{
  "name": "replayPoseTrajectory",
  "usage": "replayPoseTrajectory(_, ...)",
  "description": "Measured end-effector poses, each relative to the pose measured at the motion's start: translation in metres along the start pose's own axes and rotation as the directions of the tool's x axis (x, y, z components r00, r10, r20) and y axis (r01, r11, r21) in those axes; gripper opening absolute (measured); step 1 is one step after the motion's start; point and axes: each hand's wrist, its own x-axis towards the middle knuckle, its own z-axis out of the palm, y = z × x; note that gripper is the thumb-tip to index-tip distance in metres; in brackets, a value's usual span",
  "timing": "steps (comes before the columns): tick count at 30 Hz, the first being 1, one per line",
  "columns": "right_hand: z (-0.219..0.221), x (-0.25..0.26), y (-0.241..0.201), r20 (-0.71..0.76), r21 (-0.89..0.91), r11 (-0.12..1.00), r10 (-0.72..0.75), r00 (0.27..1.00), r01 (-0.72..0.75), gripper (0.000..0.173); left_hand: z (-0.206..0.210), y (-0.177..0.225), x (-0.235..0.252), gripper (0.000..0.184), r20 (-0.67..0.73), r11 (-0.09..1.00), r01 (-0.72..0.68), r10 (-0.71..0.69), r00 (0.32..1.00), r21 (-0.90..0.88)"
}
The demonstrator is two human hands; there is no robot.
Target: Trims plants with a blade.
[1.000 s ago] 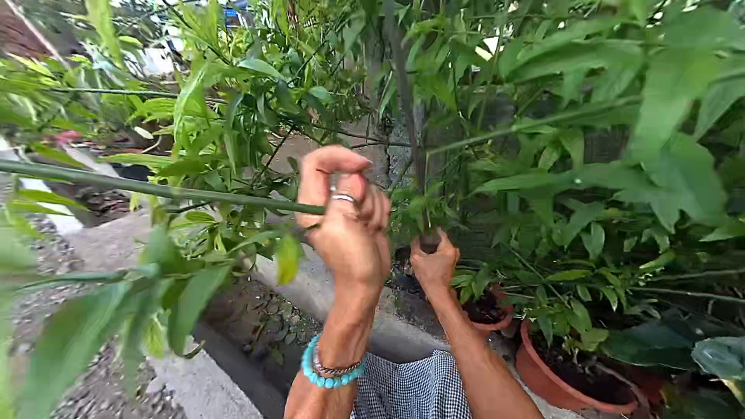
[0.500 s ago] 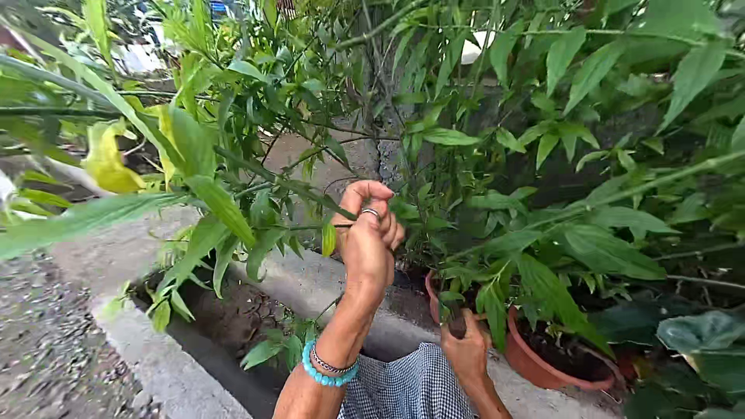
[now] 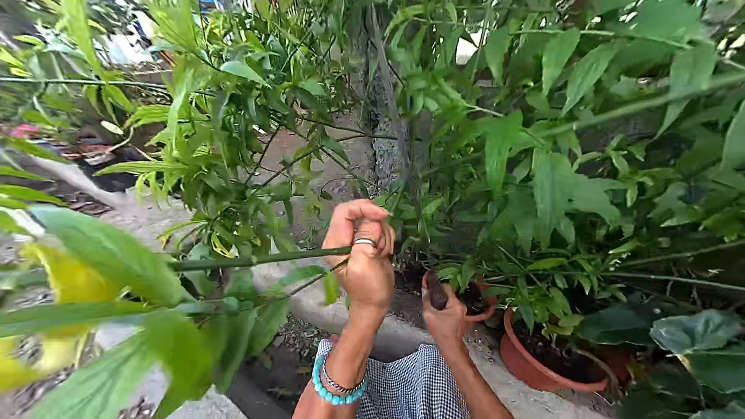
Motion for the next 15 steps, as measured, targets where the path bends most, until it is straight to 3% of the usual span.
replayPoseTrajectory(3, 0.021, 0.04, -0.051, 0.097, 0.113, 0.991, 0.061, 0.993, -0.072, 0.035, -0.012, -0.009, -0.003, 0.029, -0.011, 0.999, -0.003, 0.003, 1.0, 0.047)
replayPoseTrajectory(9, 0.04, 0.063, -0.056, 0.005, 0.128, 0.992, -0.021, 1.0, 0.02, 0.026, -0.004, -0.004, -0.002, 0.03, -0.006, 0.998, -0.032, 0.033, 0.999, 0.048)
replayPoseTrajectory(13, 0.033, 0.125, -0.114, 0.277, 0.054, 0.984, 0.147, 0.95, -0.168, 0.027, -0.004, -0.004, -0.044, 0.028, 0.043, 0.992, 0.123, -0.122, 0.992, -0.008)
replayPoseTrajectory(15, 0.053, 0.134, -0.123, 0.34, 0.143, 0.952, 0.21, 0.917, -0.271, 0.032, -0.033, 0.008, -0.042, 0.031, -0.028, 0.988, 0.152, -0.152, 0.988, -0.021)
